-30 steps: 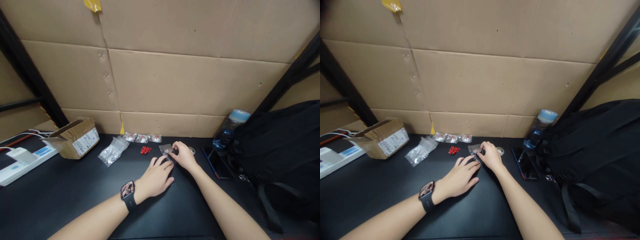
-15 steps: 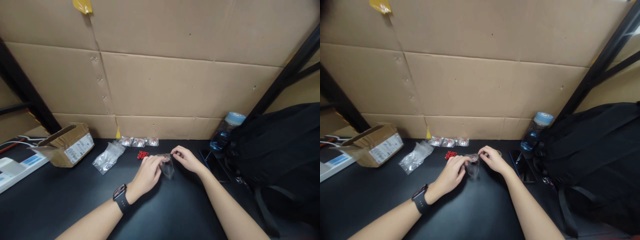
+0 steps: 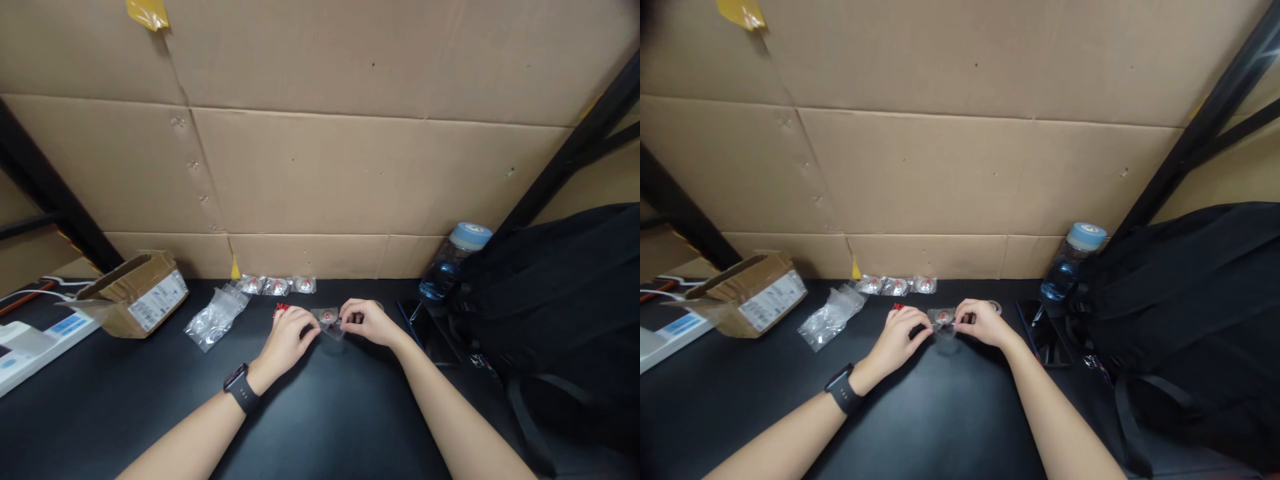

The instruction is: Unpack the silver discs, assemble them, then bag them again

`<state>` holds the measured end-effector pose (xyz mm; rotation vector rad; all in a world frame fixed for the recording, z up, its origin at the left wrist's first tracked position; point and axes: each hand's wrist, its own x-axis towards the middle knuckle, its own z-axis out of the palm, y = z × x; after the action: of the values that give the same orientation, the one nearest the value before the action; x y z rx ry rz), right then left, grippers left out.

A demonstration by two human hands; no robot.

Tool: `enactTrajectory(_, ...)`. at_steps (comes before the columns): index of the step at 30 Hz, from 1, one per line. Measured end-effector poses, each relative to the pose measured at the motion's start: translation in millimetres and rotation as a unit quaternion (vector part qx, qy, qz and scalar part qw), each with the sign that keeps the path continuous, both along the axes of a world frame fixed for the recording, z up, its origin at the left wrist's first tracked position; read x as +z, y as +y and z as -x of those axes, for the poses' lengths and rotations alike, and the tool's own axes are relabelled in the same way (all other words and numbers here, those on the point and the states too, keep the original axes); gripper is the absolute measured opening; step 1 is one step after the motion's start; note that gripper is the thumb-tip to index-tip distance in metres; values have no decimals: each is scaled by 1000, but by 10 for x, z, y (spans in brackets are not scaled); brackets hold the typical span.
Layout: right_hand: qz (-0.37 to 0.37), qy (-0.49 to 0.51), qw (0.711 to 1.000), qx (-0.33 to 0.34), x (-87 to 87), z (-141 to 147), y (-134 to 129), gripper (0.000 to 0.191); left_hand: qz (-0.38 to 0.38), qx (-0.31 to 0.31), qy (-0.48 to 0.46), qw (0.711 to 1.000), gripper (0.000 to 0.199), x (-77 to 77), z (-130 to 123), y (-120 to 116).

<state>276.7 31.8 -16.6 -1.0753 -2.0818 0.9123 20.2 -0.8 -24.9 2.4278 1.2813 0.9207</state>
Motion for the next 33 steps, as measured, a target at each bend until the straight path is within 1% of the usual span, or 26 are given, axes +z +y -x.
enactTrajectory(2, 60, 35, 997, -22, -18, -12, 18, 20, 26, 20, -37, 999, 15, -20, 12, 24)
enactTrajectory(5, 142, 88, 985, -49, -26, 13, 16, 24, 66, 26, -90, 993, 14, -69, 14, 55)
enactTrajectory(8, 155, 119, 978, -79, -32, 54, 8, 24, 94, 32, -129, 987, 6, -119, -8, 64)
enactTrajectory(10, 140, 113, 978, -102, -52, 77, 12, 21, 96, 45, -142, 984, 18, -133, -26, 58)
enactTrajectory(12, 121, 71, 983, -121, -85, 104, 18, 16, 92, 62, -139, 984, 30, -130, -41, 45)
enactTrajectory(14, 89, 9, 988, -129, -117, 144, 14, 12, 86, 67, -106, 988, 31, -119, -53, 31)
enactTrajectory(16, 21, -40, 989, -140, -131, 196, -9, 6, 73, 65, -55, 994, 26, -110, -64, 16)
enactTrajectory(17, -24, -52, 988, -144, -129, 221, -27, 7, 63, 63, -30, 996, 25, -109, -69, 7)
enactTrajectory(19, -112, -61, 983, -132, -105, 259, -73, 26, 39, 64, 7, 997, 26, -112, -75, -14)
enactTrajectory(21, -160, -78, 981, -82, -68, 273, -121, 42, 20, 68, 35, 997, 27, -118, -73, -36)
enactTrajectory(23, -164, -115, 979, -21, -33, 269, -161, 51, 7, 69, 54, 996, 27, -120, -64, -54)
enactTrajectory(25, -150, -147, 978, 1, -12, 265, -186, 54, -4, 64, 62, 996, 27, -114, -51, -65)
enactTrajectory(27, -137, -160, 977, -12, -1, 269, -195, 51, -9, 47, 64, 997, 28, -102, -38, -68)
enactTrajectory(31, -119, -155, 980, -36, 24, 287, -177, 28, 3, 34, 57, 998, 24, -85, -26, -57)
enactTrajectory(33, -108, -144, 982, -55, 31, 288, -161, 23, 17, 39, 40, 998, 18, -98, -27, -36)
